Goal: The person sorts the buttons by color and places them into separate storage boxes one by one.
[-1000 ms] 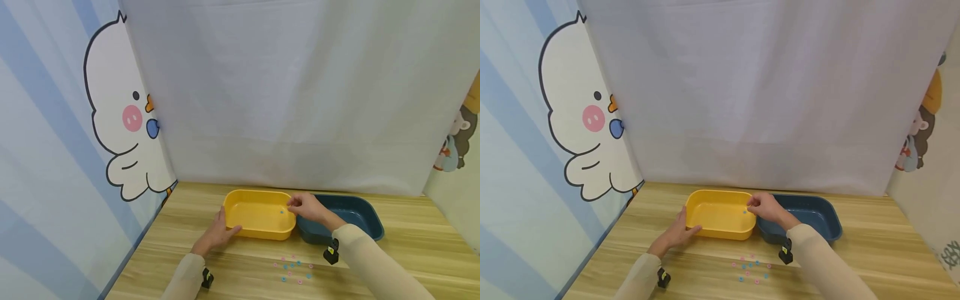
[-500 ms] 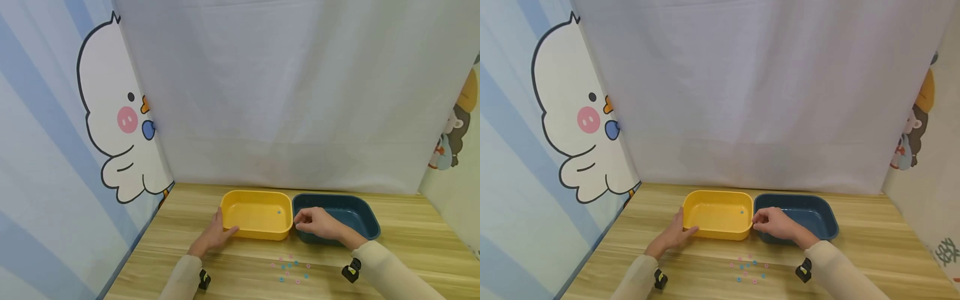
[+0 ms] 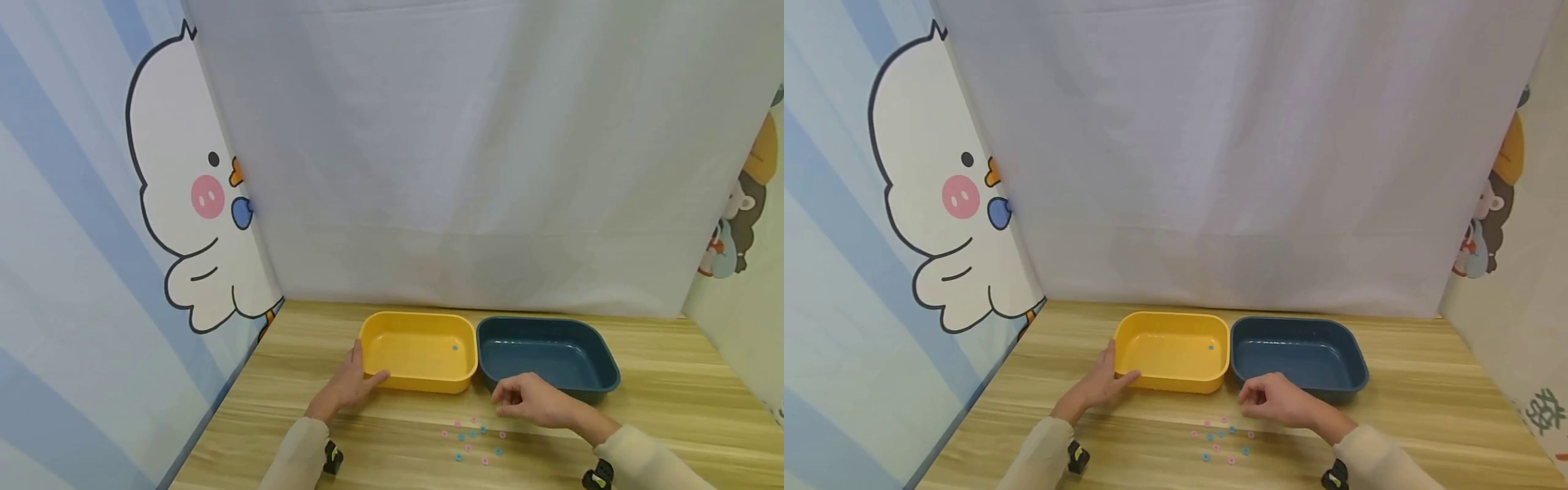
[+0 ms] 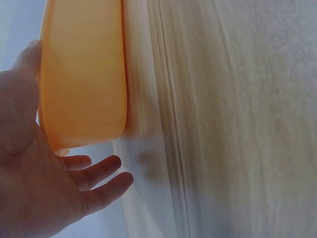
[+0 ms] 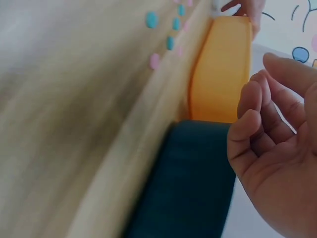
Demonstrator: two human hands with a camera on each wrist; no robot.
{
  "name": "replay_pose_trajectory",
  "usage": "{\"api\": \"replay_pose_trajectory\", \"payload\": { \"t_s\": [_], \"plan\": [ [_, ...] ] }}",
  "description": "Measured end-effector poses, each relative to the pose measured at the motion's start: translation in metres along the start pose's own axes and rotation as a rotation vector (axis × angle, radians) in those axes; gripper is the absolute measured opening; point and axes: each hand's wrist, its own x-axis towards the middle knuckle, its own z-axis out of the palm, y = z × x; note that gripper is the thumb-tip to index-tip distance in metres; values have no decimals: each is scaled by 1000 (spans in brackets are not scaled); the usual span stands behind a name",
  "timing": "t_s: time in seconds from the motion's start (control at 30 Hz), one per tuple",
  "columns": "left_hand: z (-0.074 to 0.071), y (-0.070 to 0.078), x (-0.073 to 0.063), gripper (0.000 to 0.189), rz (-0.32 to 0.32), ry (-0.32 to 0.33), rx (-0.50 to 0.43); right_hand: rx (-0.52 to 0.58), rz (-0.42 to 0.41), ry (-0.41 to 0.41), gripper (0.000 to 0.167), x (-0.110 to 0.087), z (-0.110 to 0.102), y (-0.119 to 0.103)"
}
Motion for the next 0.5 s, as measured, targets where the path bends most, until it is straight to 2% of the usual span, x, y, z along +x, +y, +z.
{"api": "replay_pose_trajectory", "payload": {
  "t_s": [0.2,0.5],
  "plan": [
    [0,0,0,102,-3,-1,-3,-8,-37,-41,9,-6,9,7],
    [1,-2,1,104,-5,-7,-1,-18,-59,-52,8,-12,21,20]
  ]
}}
